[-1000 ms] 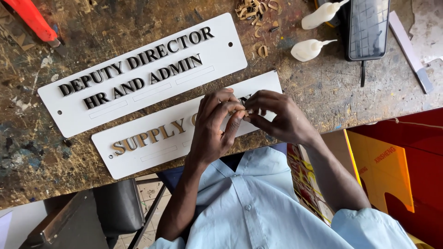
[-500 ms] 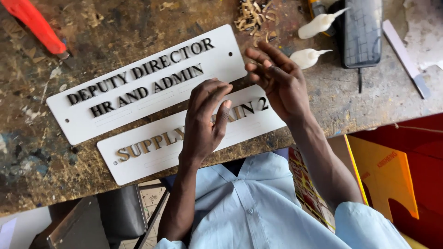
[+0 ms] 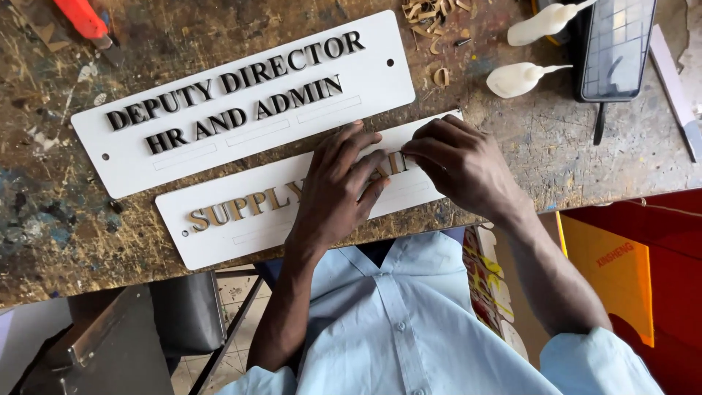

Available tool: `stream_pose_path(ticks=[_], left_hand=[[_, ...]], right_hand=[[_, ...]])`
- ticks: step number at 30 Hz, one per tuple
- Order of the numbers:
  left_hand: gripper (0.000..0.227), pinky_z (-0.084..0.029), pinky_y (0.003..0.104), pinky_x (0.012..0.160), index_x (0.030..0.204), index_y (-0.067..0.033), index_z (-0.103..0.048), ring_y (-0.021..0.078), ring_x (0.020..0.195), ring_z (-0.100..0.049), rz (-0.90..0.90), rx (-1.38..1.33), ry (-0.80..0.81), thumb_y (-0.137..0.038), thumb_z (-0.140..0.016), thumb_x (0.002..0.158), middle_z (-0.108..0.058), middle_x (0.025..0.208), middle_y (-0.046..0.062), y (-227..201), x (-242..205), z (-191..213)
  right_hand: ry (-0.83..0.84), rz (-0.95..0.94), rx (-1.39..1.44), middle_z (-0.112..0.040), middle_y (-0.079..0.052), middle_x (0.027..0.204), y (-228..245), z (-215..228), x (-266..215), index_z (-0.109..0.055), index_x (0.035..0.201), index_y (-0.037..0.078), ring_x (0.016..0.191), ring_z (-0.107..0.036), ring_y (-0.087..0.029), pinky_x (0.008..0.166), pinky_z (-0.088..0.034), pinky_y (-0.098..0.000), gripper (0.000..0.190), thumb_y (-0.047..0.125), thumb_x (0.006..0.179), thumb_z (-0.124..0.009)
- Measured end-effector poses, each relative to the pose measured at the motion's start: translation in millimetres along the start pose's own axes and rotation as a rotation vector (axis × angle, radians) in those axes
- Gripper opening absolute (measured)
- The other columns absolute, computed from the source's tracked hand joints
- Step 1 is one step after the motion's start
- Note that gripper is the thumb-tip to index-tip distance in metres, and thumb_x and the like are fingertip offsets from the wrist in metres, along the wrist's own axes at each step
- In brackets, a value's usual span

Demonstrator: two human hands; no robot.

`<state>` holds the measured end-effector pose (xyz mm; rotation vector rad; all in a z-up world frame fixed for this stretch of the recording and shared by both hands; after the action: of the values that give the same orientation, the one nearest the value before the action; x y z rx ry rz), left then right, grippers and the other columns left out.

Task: The person assembles office signs by placing black and gold letters onto white boards. They arrange the letters to form titles such as 'DEPUTY DIRECTOR HR AND ADMIN' and 'SUPPLY CHAIN 2', then peel off protective backing from a blue logo on a third sign.

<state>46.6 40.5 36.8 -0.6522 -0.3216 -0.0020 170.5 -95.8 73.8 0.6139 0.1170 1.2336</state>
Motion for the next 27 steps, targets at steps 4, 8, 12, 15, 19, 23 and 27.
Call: stream_pose_path(ticks=[4,8,12,15,19,23,27], left_hand=[[0.031,-0.045,0.057,0.127,0.129,-0.0069,-0.079,0.039,0.155,-0.054,0.011,0.017,-0.019,-0.024,-0.087,0.104,-0.068,0.147,0.011,-2.0,-4.0,-3.6],[0.032,-0.042,0.058,0.13,0.131,-0.0064,-0.078,0.0384,0.156,-0.053,0.035,0.038,-0.039,-0.021,-0.086,0.103,-0.066,0.149,0.011,-2.3,-5.1,-7.3],[0.034,-0.041,0.058,0.131,0.132,-0.0091,-0.078,0.0364,0.155,-0.054,0.051,0.035,-0.043,-0.021,-0.087,0.101,-0.064,0.15,0.008,4.1,-5.6,-13.7],[0.035,-0.041,0.057,0.131,0.131,-0.0092,-0.078,0.0359,0.154,-0.055,0.055,0.013,-0.055,-0.021,-0.088,0.1,-0.064,0.15,0.007,4.4,-6.2,-13.4],[0.034,-0.041,0.057,0.131,0.13,-0.0106,-0.078,0.035,0.154,-0.055,0.056,-0.001,-0.059,-0.022,-0.087,0.1,-0.065,0.149,0.007,4.0,-6.3,-14.2],[0.029,-0.043,0.055,0.132,0.128,-0.0078,-0.078,0.0348,0.151,-0.059,0.045,0.003,-0.066,-0.019,-0.086,0.103,-0.066,0.147,0.008,-4.5,0.1,-9.0],[0.028,-0.044,0.055,0.132,0.128,-0.0065,-0.078,0.035,0.15,-0.061,0.016,-0.012,-0.044,-0.017,-0.085,0.103,-0.066,0.146,0.009,-6.8,7.3,-16.3]], right_hand=[[0.045,-0.032,-0.017,-0.08,-0.015,0.104,4.6,-8.5,-1.6,-0.086,0.113,0.005,0.094,-0.077,-0.031,0.071,-0.065,-0.0388,0.011,0.0,0.105,-0.081],[0.039,-0.18,0.016,-0.077,-0.013,0.1,-1.9,-24.1,-6.0,-0.085,0.115,0.004,0.088,-0.074,-0.027,0.065,-0.062,-0.0369,0.01,0.005,0.105,-0.082],[0.0,-0.238,-0.003,-0.075,-0.011,0.096,-6.6,-34.2,-9.2,-0.084,0.112,0.005,0.086,-0.073,-0.026,0.065,-0.06,-0.0376,0.008,0.009,0.106,-0.082],[-0.046,-0.282,-0.022,-0.074,-0.012,0.094,4.5,-30.1,-9.8,-0.084,0.111,0.004,0.085,-0.072,-0.027,0.065,-0.06,-0.0374,0.007,0.008,0.107,-0.08],[-0.091,-0.291,-0.025,-0.074,-0.009,0.095,7.6,-33.3,-14.5,-0.084,0.11,0.008,0.085,-0.072,-0.026,0.064,-0.06,-0.0375,0.007,0.013,0.106,-0.084],[-0.127,-0.297,-0.021,-0.072,-0.009,0.095,5.4,-34.4,-18.2,-0.084,0.111,0.008,0.089,-0.073,-0.028,0.066,-0.061,-0.0421,0.009,0.01,0.102,-0.084],[-0.151,-0.32,-0.059,-0.071,-0.007,0.092,-0.7,-30.2,-21.0,-0.084,0.108,0.01,0.088,-0.073,-0.028,0.064,-0.061,-0.0411,0.008,0.01,0.1,-0.085]])
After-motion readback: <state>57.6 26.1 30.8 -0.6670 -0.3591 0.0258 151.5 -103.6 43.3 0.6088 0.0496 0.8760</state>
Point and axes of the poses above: each hand's wrist, its own x-axis towards the middle knuckle, its own z-axis out of the back of the hand, y = z × x, the point moved 7 cm from there along x, towards the middle knuckle
